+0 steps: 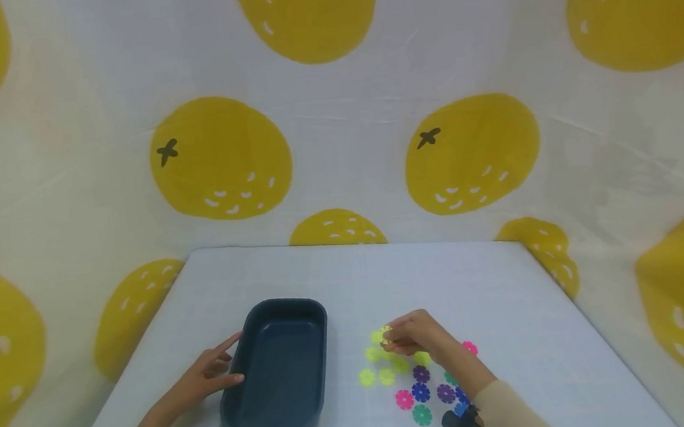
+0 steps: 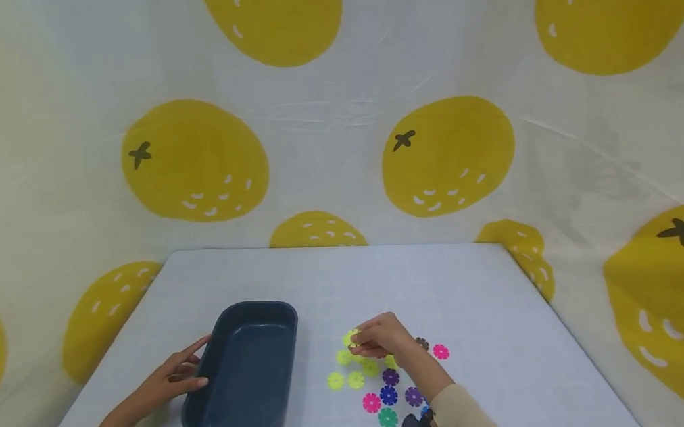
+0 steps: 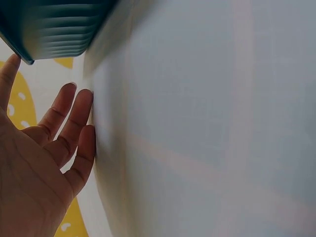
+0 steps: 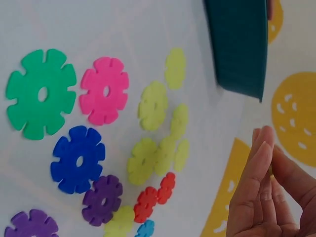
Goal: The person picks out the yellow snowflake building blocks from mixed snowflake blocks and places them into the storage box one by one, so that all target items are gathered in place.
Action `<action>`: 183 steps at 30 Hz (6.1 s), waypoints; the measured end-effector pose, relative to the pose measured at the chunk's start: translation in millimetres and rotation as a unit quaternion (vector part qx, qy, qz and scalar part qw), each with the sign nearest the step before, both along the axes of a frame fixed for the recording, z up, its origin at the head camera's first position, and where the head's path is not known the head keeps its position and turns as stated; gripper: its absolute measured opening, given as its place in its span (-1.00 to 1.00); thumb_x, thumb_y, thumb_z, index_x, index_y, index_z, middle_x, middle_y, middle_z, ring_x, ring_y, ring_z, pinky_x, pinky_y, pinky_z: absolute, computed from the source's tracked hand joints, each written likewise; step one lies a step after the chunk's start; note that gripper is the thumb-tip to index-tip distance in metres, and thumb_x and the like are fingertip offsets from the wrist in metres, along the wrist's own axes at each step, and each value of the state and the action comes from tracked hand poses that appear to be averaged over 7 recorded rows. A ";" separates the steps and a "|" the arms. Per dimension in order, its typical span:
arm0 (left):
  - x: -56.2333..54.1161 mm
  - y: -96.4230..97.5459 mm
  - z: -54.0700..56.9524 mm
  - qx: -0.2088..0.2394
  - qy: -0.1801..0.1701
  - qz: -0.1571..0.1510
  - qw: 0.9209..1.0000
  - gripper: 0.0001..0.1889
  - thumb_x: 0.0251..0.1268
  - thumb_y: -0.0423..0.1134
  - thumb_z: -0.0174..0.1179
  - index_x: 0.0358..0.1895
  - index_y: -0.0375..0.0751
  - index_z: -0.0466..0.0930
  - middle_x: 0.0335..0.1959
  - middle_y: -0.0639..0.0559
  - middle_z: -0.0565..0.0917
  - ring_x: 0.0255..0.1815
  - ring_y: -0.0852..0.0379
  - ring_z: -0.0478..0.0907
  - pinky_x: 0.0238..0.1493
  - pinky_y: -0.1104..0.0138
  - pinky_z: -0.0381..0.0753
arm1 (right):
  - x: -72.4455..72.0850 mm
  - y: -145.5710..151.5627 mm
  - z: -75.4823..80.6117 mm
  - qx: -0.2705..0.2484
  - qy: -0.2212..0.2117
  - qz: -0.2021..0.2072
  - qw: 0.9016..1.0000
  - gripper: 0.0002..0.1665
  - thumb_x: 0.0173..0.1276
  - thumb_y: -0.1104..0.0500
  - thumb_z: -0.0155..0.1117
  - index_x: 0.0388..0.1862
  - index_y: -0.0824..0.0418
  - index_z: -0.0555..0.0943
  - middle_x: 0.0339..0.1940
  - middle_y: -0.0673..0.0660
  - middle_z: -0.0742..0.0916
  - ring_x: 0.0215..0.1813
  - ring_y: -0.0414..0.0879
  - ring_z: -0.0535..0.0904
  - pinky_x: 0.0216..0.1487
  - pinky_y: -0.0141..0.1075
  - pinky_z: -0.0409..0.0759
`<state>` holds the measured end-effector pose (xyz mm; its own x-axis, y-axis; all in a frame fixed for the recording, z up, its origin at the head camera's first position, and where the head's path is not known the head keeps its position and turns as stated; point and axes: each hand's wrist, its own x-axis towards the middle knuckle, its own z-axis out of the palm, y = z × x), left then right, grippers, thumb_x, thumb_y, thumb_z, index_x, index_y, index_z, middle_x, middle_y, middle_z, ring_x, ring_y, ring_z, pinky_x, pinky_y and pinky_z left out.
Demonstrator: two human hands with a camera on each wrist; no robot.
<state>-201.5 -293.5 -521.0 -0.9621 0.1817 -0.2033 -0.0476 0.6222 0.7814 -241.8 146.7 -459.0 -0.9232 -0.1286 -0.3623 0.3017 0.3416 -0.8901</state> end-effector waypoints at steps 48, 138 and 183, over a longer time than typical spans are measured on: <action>2.3 3.6 0.3 -0.002 0.023 -0.001 1.000 -0.11 0.19 0.09 0.37 0.56 0.24 0.10 0.21 -0.20 0.39 0.25 -0.22 0.43 0.17 -0.20 0.51 | -37.8 -165.4 21.4 -0.109 -0.051 0.004 0.993 -0.83 0.26 0.31 0.40 -0.21 0.39 0.68 -0.37 0.23 0.80 -0.36 -0.05 0.79 -0.37 -0.45 0.67; 5.3 9.7 -3.5 0.003 0.034 -0.007 0.999 -0.12 0.23 0.05 0.35 0.58 0.19 0.08 0.31 -0.28 0.29 0.34 -0.28 0.32 0.24 -0.22 0.42 | -40.2 -126.1 20.7 -0.121 0.045 0.040 0.991 -0.65 0.39 0.18 0.31 -0.02 0.46 0.67 -0.31 0.27 0.81 -0.32 -0.06 0.79 -0.28 -0.37 0.72; 3.2 10.0 -1.8 0.008 -0.012 -0.006 1.000 -0.07 0.23 0.09 0.33 0.60 0.21 -0.01 0.37 -0.28 0.25 0.40 -0.35 0.23 0.28 -0.37 0.26 | -59.3 20.2 -56.9 0.209 0.207 0.270 0.917 -0.58 0.26 0.29 0.35 0.04 -0.09 0.74 -0.09 0.04 0.52 -0.05 -0.06 0.41 -0.05 -0.23 0.54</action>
